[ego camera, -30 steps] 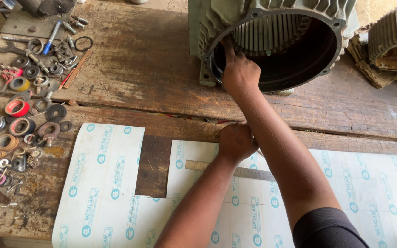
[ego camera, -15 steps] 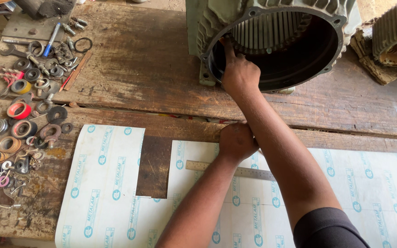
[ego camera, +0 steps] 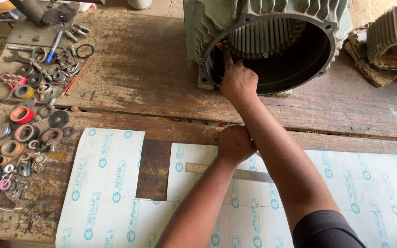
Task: The person lays a long white adhesive-backed sheet on the workbench, aligns a steel ruler across it, and draws straight pencil marks at intervals, repositioning the ruler repeatedly. They occasionally reach into an electric motor housing on the bench before returning to measuring and marking the sheet.
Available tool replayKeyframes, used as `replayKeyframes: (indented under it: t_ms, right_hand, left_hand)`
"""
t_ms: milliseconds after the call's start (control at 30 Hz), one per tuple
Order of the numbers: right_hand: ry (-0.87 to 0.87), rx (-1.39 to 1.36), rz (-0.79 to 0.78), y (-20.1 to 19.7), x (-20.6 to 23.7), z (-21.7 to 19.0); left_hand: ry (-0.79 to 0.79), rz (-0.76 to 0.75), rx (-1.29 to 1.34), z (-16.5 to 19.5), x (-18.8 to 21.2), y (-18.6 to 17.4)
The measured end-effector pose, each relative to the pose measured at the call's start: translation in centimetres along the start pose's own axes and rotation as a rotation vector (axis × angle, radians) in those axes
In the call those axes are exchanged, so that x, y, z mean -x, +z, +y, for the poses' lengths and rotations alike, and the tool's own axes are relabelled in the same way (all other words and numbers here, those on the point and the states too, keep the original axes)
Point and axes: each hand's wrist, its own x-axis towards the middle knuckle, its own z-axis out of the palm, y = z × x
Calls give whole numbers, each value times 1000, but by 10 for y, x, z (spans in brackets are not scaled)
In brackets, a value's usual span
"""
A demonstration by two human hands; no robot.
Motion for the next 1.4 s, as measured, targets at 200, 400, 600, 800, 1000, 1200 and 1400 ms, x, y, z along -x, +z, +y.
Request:
replayKeyframes:
  t_ms: [200, 400, 600, 800, 1000, 1200, 1400]
  right_hand:
    - [10, -23, -4, 6, 6, 9]
    - [9, -11, -6, 7, 1, 9]
    - [56, 9, -115, 4, 6, 18]
    - [31, 48, -33, 9, 0, 20]
    - [57, 63, -116, 14, 8, 29]
    - [40, 21, -24, 16, 3, 31]
    - [52, 26, 17, 20, 8, 41]
  left_hand:
    - [12, 9, -27, 3, 1, -4]
    - [-21, -47, -76, 5, -1, -6]
    - [-108, -187, -151, 10, -5, -10]
    - [-100, -174, -149, 12, -4, -13]
    - [-61, -120, -171, 10, -5, -11]
    - [-77, -131, -159, 10, -4, -12]
    - [-79, -157, -182, 10, -4, -12]
